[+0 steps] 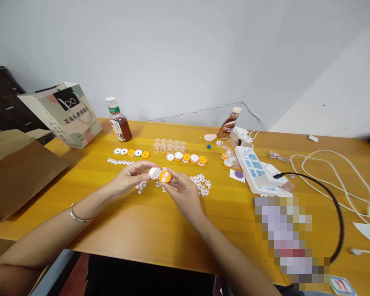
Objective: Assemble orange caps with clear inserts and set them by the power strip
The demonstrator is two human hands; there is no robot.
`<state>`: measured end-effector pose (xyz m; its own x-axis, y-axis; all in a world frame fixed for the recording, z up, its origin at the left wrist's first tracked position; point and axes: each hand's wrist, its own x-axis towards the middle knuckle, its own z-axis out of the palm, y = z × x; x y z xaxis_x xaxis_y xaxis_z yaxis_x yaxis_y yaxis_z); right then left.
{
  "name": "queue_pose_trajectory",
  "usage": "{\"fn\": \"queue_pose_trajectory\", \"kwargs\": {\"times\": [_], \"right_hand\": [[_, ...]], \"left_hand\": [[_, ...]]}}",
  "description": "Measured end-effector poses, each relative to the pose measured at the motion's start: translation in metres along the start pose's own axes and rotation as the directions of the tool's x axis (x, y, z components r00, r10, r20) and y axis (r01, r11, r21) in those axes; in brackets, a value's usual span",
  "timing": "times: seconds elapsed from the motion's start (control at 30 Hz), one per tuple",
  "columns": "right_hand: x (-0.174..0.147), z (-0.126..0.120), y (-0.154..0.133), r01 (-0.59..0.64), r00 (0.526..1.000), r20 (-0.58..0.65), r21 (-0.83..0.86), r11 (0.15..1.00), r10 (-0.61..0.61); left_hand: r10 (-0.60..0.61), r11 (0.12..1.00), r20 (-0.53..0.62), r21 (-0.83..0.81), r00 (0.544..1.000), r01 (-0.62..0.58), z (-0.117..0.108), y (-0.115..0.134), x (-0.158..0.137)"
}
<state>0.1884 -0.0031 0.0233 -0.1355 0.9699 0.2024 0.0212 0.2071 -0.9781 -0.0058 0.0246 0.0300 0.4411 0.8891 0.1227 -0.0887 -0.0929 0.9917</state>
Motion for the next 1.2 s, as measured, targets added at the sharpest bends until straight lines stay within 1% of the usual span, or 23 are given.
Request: {"fn": "queue_pose_trajectory", "kwargs": {"times": [0.17, 0.33, 0.37, 0.43, 0.5, 0.57, 0.63, 0.7, 0.77, 0.87, 1.03, 1.2], "right_hand": [[0.001, 0.0, 0.004, 0.002, 1.0, 0.019, -0.012, 1.0, -0.001], [0.001, 0.001, 0.006, -0.002, 1.0, 0.02, -0.006, 1.0, 0.002], [0.001, 0.001, 0.007, 0.0, 1.0, 0.022, -0.01, 1.0, 0.001], [0.0, 0.001, 0.007, 0.007, 1.0, 0.025, -0.024, 1.0, -0.006], [0.0, 0.001, 0.008, 0.018, 0.999, 0.03, -0.036, 0.999, -0.017], [-0.001, 0.001, 0.01, 0.028, 0.999, 0.041, -0.041, 0.999, -0.026], [-0.002, 0.002, 0.012, 0.032, 0.998, 0.047, -0.045, 0.998, -0.03], [-0.003, 0.003, 0.014, 0.03, 0.999, 0.041, -0.048, 0.998, -0.028], [-0.004, 0.003, 0.017, 0.027, 0.999, 0.035, -0.041, 0.999, -0.026], [-0.006, 0.003, 0.02, 0.014, 0.999, 0.042, -0.016, 1.0, -0.013], [-0.007, 0.003, 0.021, -0.033, 0.998, 0.05, 0.014, 0.999, 0.033], [-0.009, 0.005, 0.019, -0.081, 0.995, 0.058, 0.085, 0.993, 0.077]], "left_hand": [[0.038, 0.995, 0.019, 0.09, 0.999, -0.04, 0.003, 0.003, -0.001], [0.092, 0.989, 0.038, 0.11, 0.995, -0.096, 0.006, 0.002, -0.002], [0.1, 0.986, 0.044, 0.129, 0.994, -0.105, 0.007, 0.002, -0.002], [0.125, 0.967, 0.055, 0.218, 0.991, -0.134, 0.009, 0.003, -0.003], [0.183, 0.915, 0.064, 0.354, 0.981, -0.194, 0.011, 0.005, -0.005], [0.258, 0.836, 0.086, 0.48, 0.962, -0.267, 0.014, 0.007, -0.007], [0.31, 0.764, 0.121, 0.559, 0.943, -0.322, 0.016, 0.009, -0.009], [0.334, 0.72, 0.149, 0.597, 0.931, -0.354, 0.018, 0.01, -0.011], [0.343, 0.69, 0.164, 0.623, 0.925, -0.367, 0.019, 0.011, -0.013], [0.326, 0.66, 0.195, 0.654, 0.925, -0.37, 0.02, 0.011, -0.015], [0.284, 0.66, 0.222, 0.661, 0.933, -0.358, 0.019, 0.011, -0.016], [0.244, 0.654, 0.247, 0.672, 0.938, -0.347, 0.018, 0.011, -0.016]]}}
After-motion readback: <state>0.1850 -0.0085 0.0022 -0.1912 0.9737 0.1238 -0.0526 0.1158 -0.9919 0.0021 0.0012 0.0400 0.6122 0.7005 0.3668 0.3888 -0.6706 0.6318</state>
